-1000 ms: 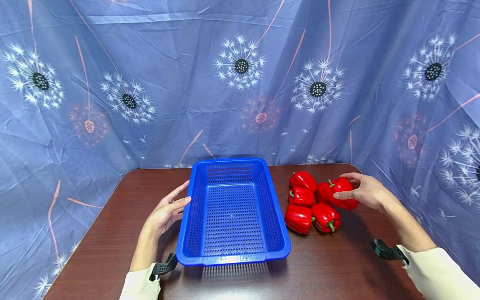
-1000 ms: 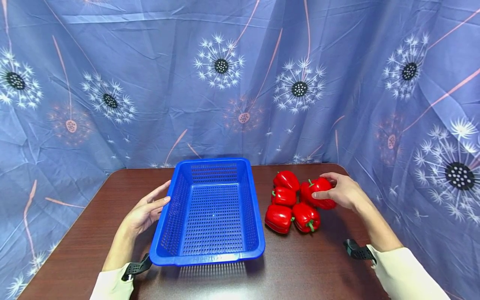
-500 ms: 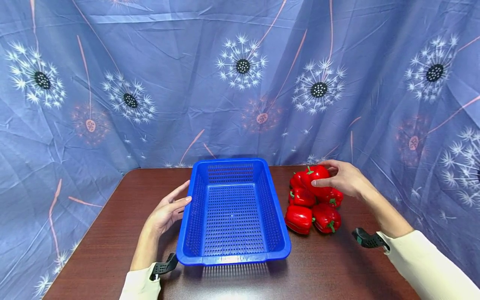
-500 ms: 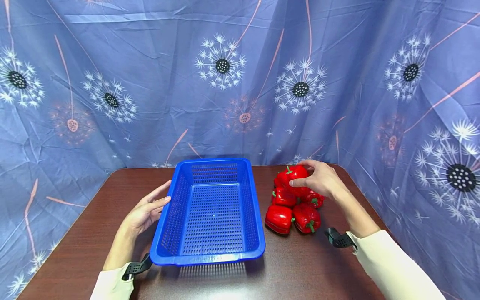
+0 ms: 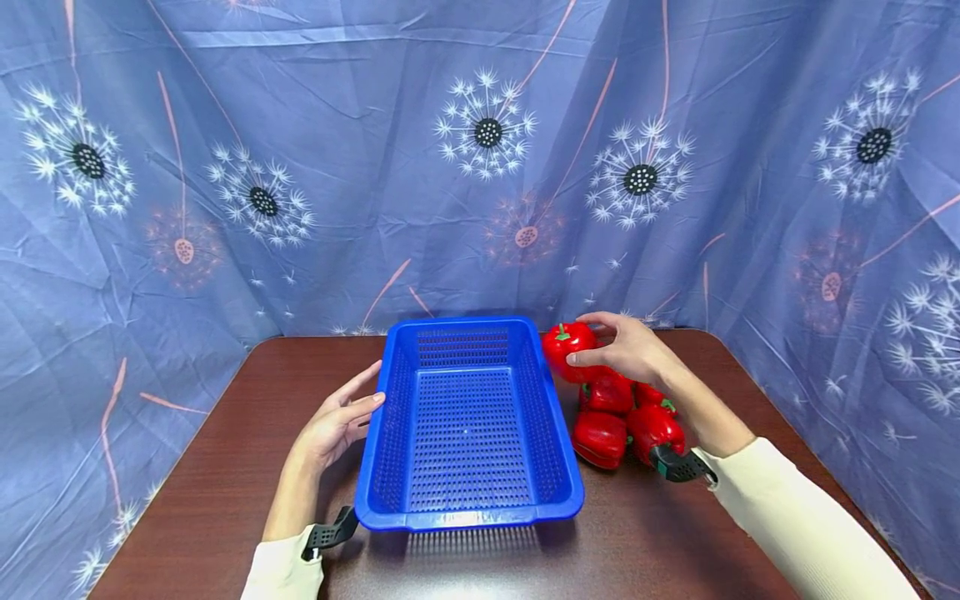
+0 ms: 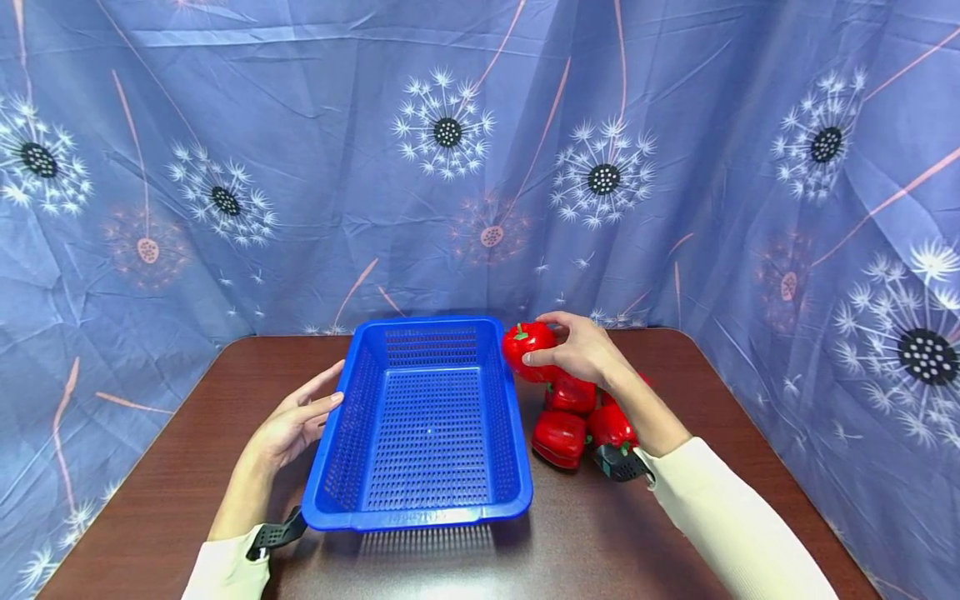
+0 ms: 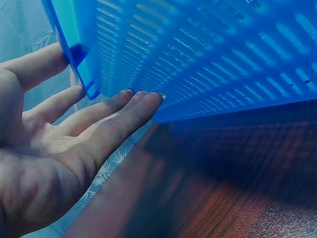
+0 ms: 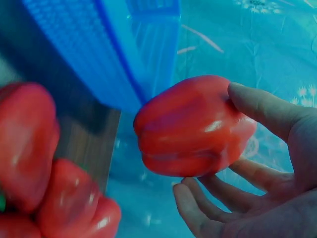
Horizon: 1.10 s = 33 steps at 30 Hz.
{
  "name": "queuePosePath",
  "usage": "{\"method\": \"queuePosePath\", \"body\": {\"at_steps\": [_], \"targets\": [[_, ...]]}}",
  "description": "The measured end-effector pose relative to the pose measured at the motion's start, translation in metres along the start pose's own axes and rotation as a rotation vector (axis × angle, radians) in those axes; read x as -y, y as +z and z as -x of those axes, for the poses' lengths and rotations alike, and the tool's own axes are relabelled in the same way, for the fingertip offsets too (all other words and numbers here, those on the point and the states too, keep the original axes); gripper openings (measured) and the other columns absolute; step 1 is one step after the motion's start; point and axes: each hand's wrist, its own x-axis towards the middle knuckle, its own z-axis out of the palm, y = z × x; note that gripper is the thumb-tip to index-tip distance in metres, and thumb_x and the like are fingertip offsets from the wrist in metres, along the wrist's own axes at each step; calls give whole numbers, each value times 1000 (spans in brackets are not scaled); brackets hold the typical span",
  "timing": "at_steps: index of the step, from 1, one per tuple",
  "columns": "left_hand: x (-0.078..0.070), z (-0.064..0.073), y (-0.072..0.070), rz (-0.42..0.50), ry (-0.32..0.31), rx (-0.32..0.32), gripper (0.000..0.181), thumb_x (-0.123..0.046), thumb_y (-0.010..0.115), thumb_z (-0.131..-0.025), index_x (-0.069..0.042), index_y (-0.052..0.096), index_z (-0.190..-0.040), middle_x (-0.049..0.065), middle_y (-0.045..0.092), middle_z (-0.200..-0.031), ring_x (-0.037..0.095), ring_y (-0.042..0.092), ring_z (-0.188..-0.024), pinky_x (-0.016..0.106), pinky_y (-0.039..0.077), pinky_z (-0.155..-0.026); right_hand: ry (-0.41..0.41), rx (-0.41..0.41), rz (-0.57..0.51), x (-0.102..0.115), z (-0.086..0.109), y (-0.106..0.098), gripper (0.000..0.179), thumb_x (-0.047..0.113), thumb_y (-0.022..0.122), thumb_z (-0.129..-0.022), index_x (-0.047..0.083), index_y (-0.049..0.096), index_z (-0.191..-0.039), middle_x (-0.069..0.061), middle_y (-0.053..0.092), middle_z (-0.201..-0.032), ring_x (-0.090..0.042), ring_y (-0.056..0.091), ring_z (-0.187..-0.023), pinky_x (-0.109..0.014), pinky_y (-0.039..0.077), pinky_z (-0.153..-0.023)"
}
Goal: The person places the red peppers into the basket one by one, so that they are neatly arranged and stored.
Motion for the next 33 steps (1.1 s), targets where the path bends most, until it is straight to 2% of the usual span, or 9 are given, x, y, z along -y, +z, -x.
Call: {"method": "queuePosePath", "body": {"at_steps": [6,14,18,24,33], "targets": [[0,1,-2,3,11,12,68,-10,55,-104,-20,24,-163,23,60,-140,30,69,-116,43,59,-92,-49,-4,-89,17,-15,18,74,32,81,-85,11,49,-148,-21,55,-146,-38,55,-133,-53,46,-107],[0,2,0,-8,-8,9,68,-13,57,-104,-23,24,-163,29,50,-148,33,67,-121,45,58,-94,-71,4,-273,38,-32,44,72,19,83,-83,11,51,-147,-20,54,-147,-36,52,-137,-52,48,-107],[1,1,-1,-4,-6,15,68,-13,56,-104,-23,23,-163,31,47,-150,33,66,-121,45,58,-94,-62,9,-335,49,-41,56,72,16,82,-83,12,51,-147,-20,54,-148,-36,52,-136,-51,47,-108],[1,1,-2,3,-3,25,68,-13,56,-104,-24,23,-163,30,46,-151,33,66,-122,46,58,-95,-47,5,-372,62,-55,75,69,15,82,-82,15,54,-145,-17,56,-147,-34,54,-135,-51,42,-112],[2,1,-2,8,-4,24,69,-13,57,-103,-23,23,-163,28,50,-149,31,67,-121,45,58,-94,-23,33,-484,74,-74,110,68,8,81,-81,12,55,-144,-20,58,-143,-36,61,-127,-50,47,-108]]}}
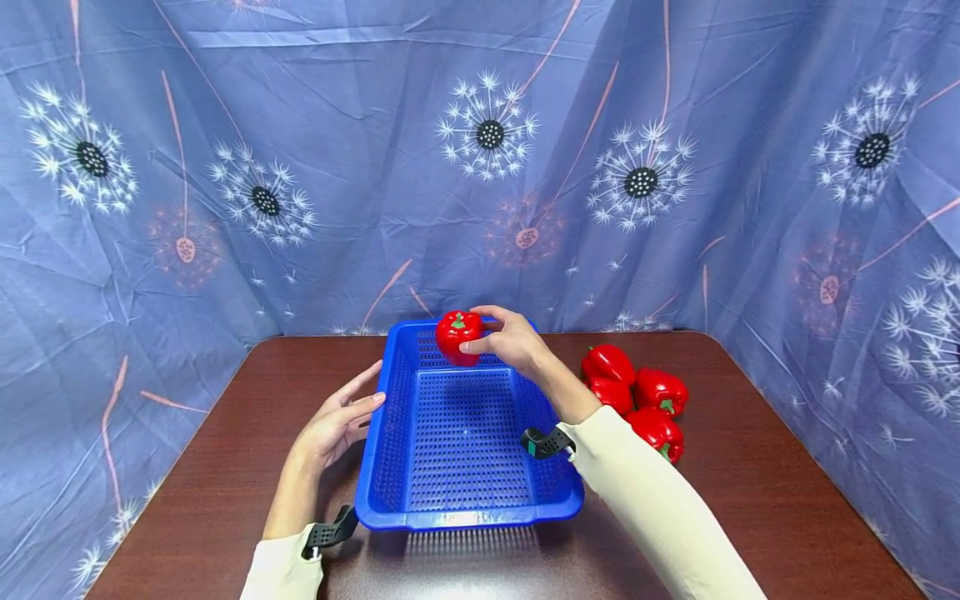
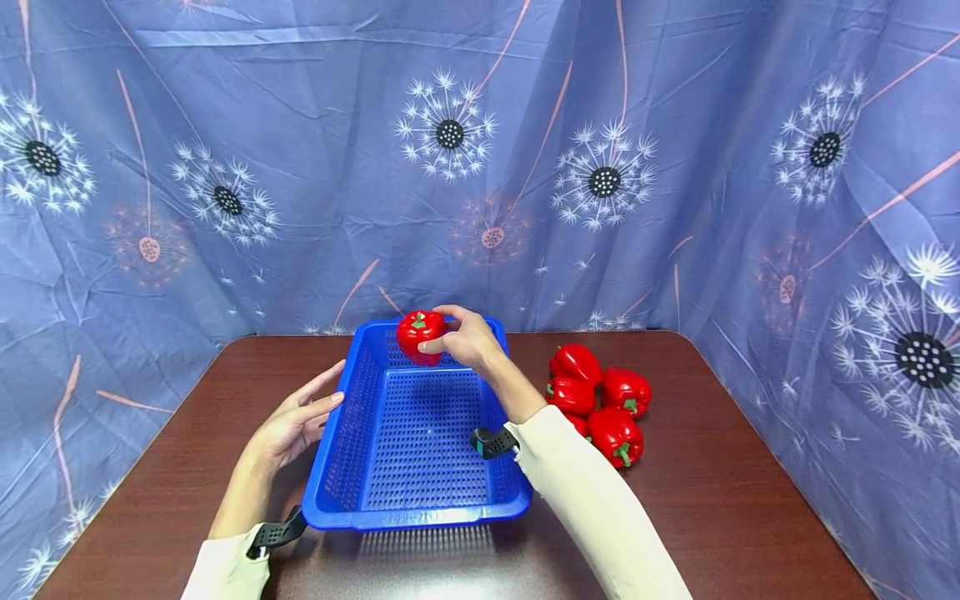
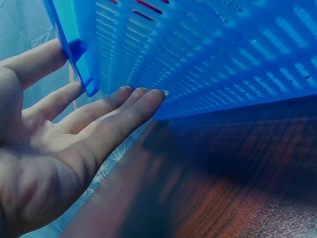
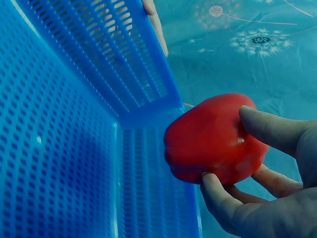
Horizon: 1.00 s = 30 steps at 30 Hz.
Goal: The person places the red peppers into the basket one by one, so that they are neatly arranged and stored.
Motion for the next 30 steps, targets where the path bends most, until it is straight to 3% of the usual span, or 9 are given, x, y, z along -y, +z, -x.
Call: {"method": "queuePosePath", "body": {"at_steps": [15,18,24,30], "targets": [[1,-2,-1,-22,3,5,68,-12,56,-104,-24,24,-163,28,51,-148,34,66,-122,47,57,-95,52,-31,-120,-22,-28,49,68,-2,77,-79,8,55,-143,-26,61,-136,-38,62,-124,-46,56,-97],[3,-2,-2,-17,8,15,69,-12,57,-104,-24,24,-163,25,55,-145,31,67,-120,46,58,-95,64,-41,-106,-26,-31,53,69,-4,78,-77,8,57,-142,-26,61,-135,-38,62,-124,-45,57,-97],[3,-2,-3,-3,18,16,68,-11,56,-104,-24,24,-163,22,61,-139,29,70,-116,45,59,-91,85,-56,18,-34,-34,59,70,-1,83,-72,11,61,-137,-22,64,-133,-35,64,-119,-39,58,-90],[2,-2,-4,-16,12,11,68,-12,56,-104,-25,25,-162,21,62,-139,31,69,-118,47,59,-92,94,-67,43,-42,-36,66,72,-4,85,-66,11,64,-133,-21,66,-128,-27,68,-102,-31,59,-78]]}}
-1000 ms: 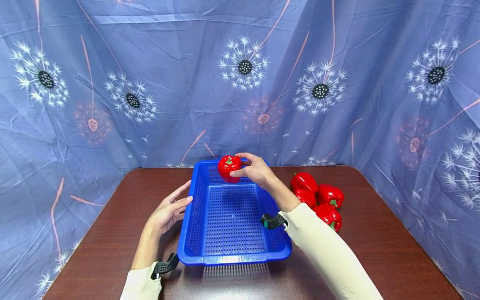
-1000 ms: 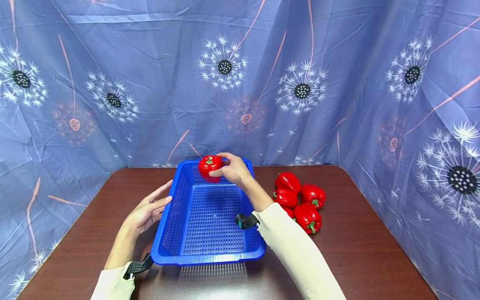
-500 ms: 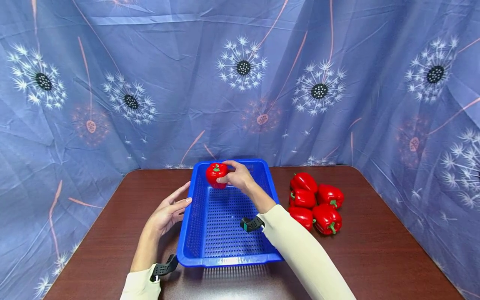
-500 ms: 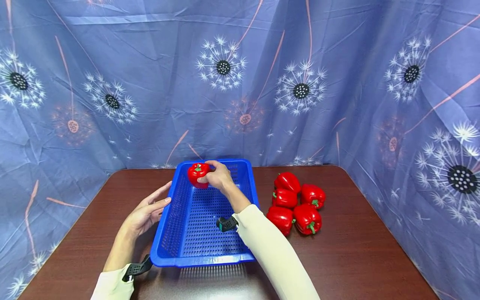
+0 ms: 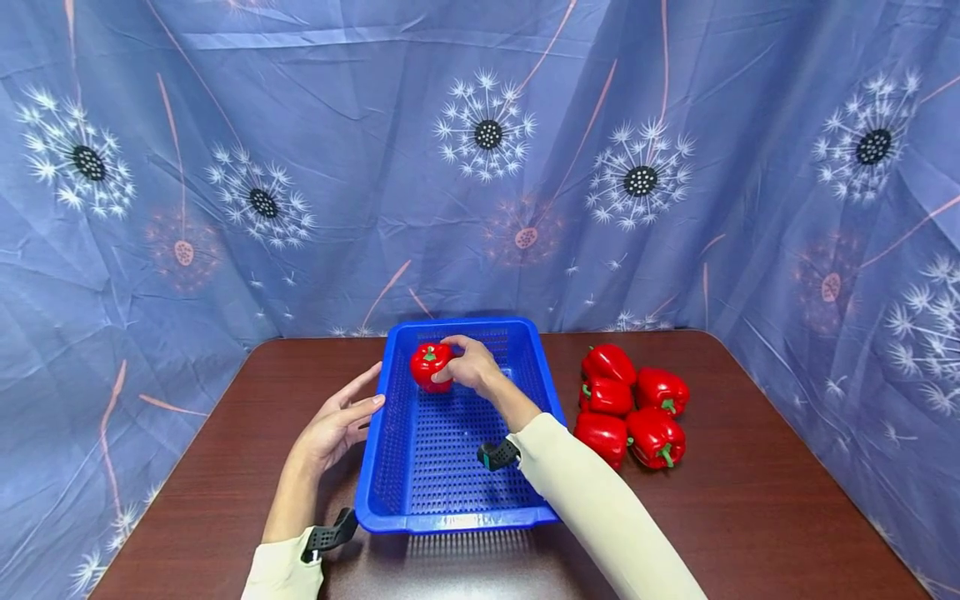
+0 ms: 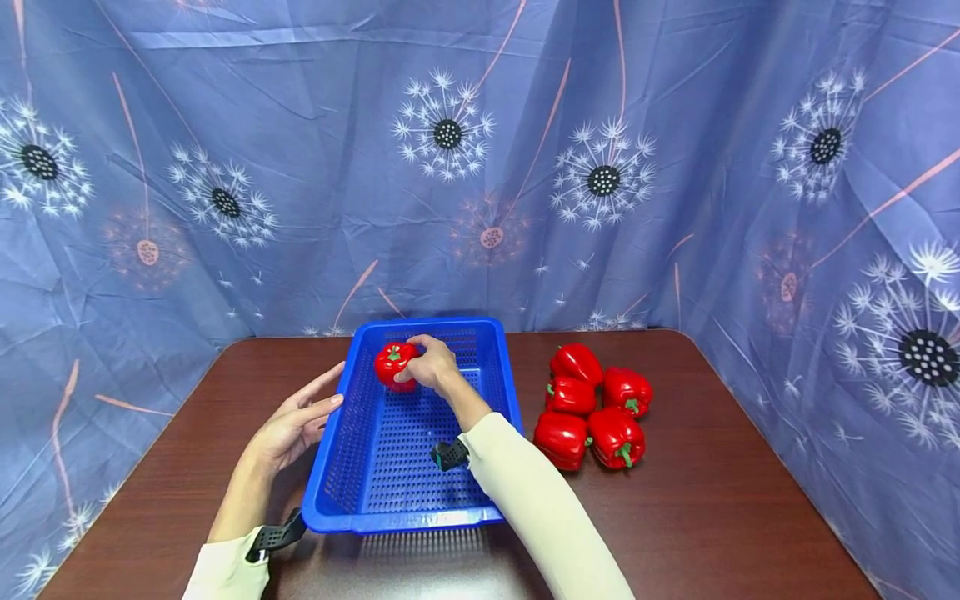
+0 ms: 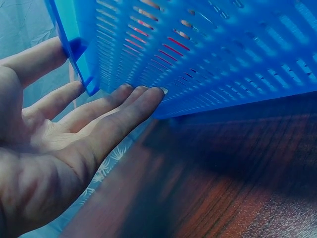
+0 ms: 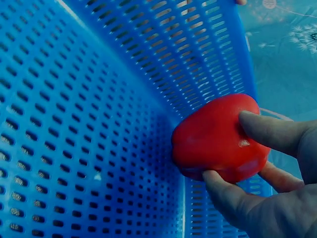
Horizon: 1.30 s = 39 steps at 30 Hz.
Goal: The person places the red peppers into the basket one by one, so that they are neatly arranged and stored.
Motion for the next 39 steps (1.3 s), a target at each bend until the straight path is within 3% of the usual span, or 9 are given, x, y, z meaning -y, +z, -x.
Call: {"method": "queuePosePath", "body": {"at_steps": [13,22,25,30,39], "targets": [[0,-1,1,8,0,-1,69,-13,58,-103,-24,25,-162,19,63,-137,30,69,-117,47,59,-92,46,28,-66,-7,-1,3,71,-7,82,-70,12,63,-135,-23,64,-131,-28,69,-101,-46,59,-91],[1,0,0,1,9,0,68,-12,56,-104,-24,25,-162,23,59,-141,32,68,-118,46,59,-92,21,25,1,-9,-3,2,73,-4,82,-71,13,61,-139,-21,65,-129,-20,66,-92,-26,57,-73],[1,0,1,5,5,0,68,-13,57,-103,-24,25,-162,23,59,-142,32,68,-118,46,59,-93,12,18,45,-11,-3,3,73,-2,83,-71,13,60,-139,-20,68,-124,-22,67,-90,-31,56,-81],[1,0,2,9,5,2,69,-12,57,-103,-23,24,-163,23,59,-142,31,69,-118,47,59,-92,4,12,79,-10,-2,2,73,0,84,-70,14,61,-138,-18,70,-123,-28,67,-107,-42,50,-100],[0,0,1,1,5,3,69,-12,56,-104,-23,23,-163,26,56,-144,31,68,-119,47,58,-93,31,37,54,-7,-2,1,74,-2,83,-72,16,59,-140,-20,67,-126,-23,65,-89,-29,56,-71]]}}
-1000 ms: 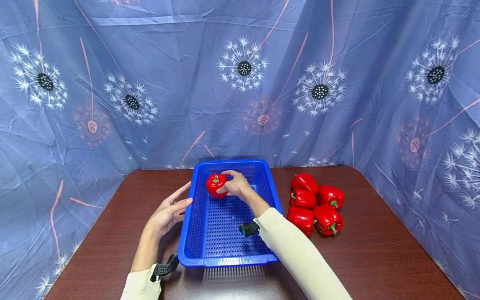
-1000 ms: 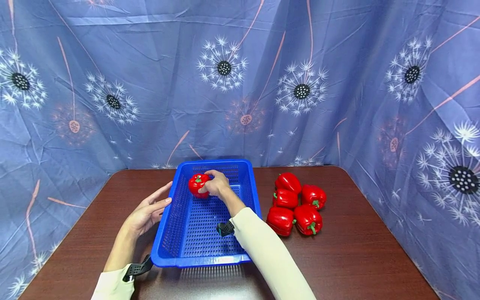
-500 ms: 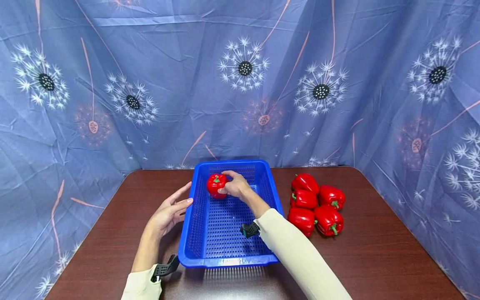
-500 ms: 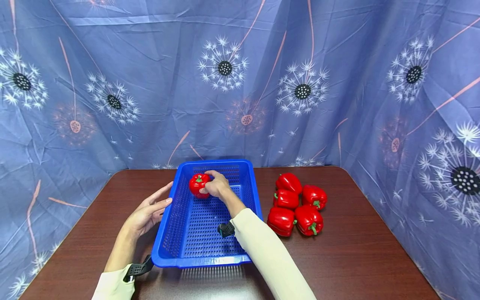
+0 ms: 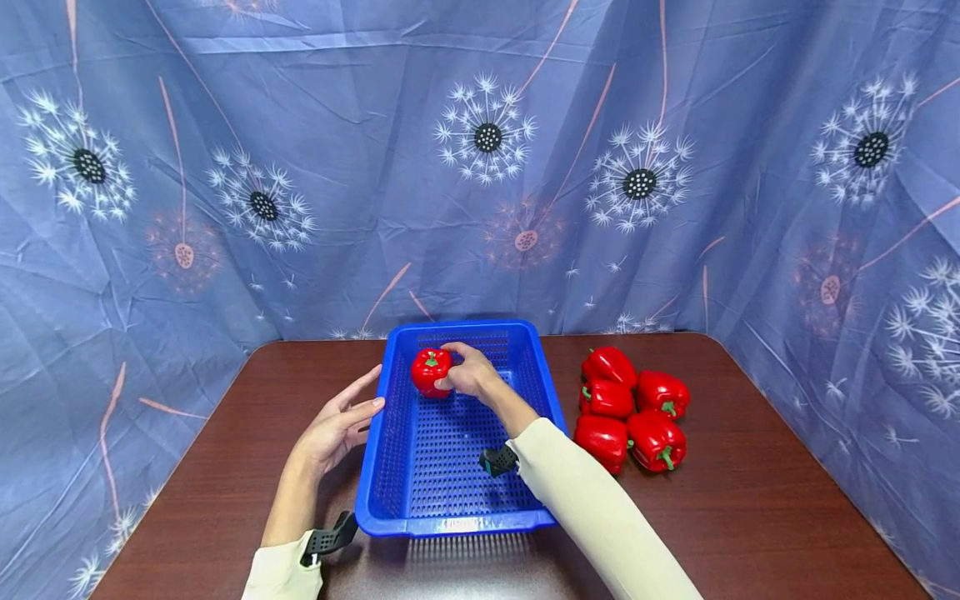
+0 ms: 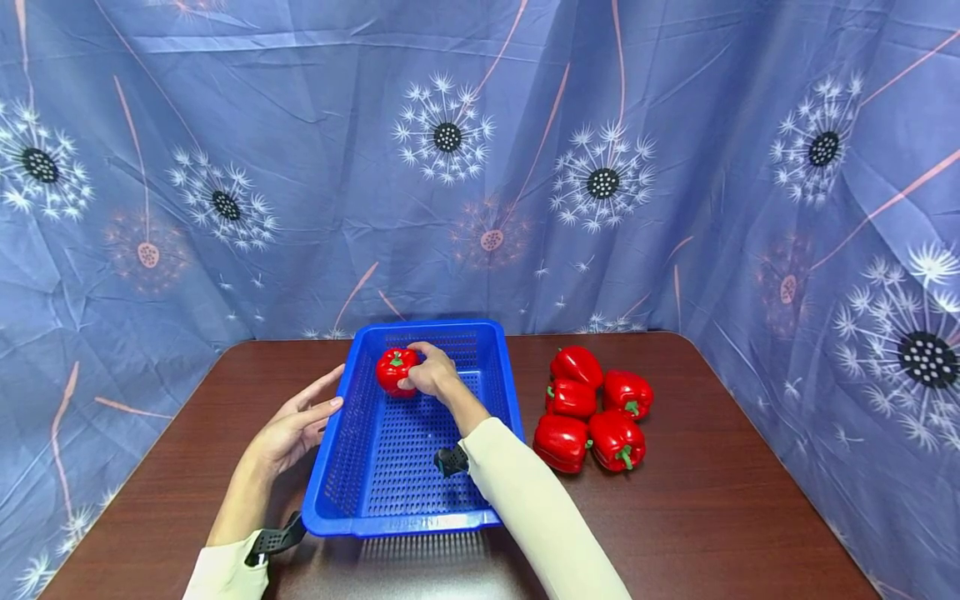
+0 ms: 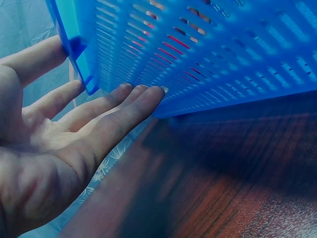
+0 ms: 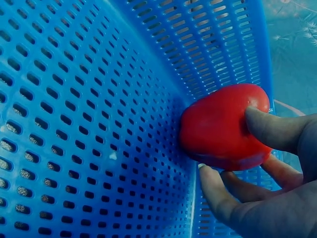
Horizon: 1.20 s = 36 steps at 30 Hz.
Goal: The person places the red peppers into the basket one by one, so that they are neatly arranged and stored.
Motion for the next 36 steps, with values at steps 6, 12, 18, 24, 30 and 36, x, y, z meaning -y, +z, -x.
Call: {"method": "queuePosePath", "body": {"at_steps": [6,12,18,24,30,36], "targets": [[-1,-1,1,-15,3,-4,68,-13,57,-103,-24,25,-162,26,56,-144,32,68,-119,48,58,-93,-11,-2,25,0,0,-2,79,0,85,-72,16,56,-144,-21,61,-137,-29,66,-105,-30,57,-72],[0,-1,1,-19,-7,-3,68,-13,57,-103,-24,24,-162,25,57,-143,32,68,-119,48,58,-93,-5,18,-16,0,3,-5,84,1,86,-71,17,53,-147,-21,56,-143,-35,62,-120,-38,59,-82],[1,-1,2,-26,-15,-5,70,-15,59,-103,-24,25,-162,27,54,-145,34,67,-121,50,57,-95,-15,34,-92,9,7,-15,84,1,85,-73,18,52,-148,-22,59,-139,-34,59,-126,-48,55,-98],[-1,-1,1,-17,3,4,68,-13,57,-104,-23,24,-163,26,54,-146,33,67,-121,48,58,-93,-68,49,-91,33,15,-28,77,6,84,-79,17,52,-148,-25,55,-143,-35,55,-132,-49,52,-102],[-1,-3,3,-23,4,1,68,-13,56,-104,-24,24,-163,30,50,-148,33,67,-121,49,58,-94,-128,50,46,53,32,-44,73,14,85,-79,21,55,-145,-22,58,-142,-33,56,-132,-49,48,-107],[1,0,3,-22,-1,-14,68,-14,57,-104,-24,24,-162,28,52,-147,32,68,-119,48,58,-93,-158,66,119,55,48,-68,70,17,84,-81,24,54,-144,-20,58,-142,-33,57,-129,-49,51,-101]]}}
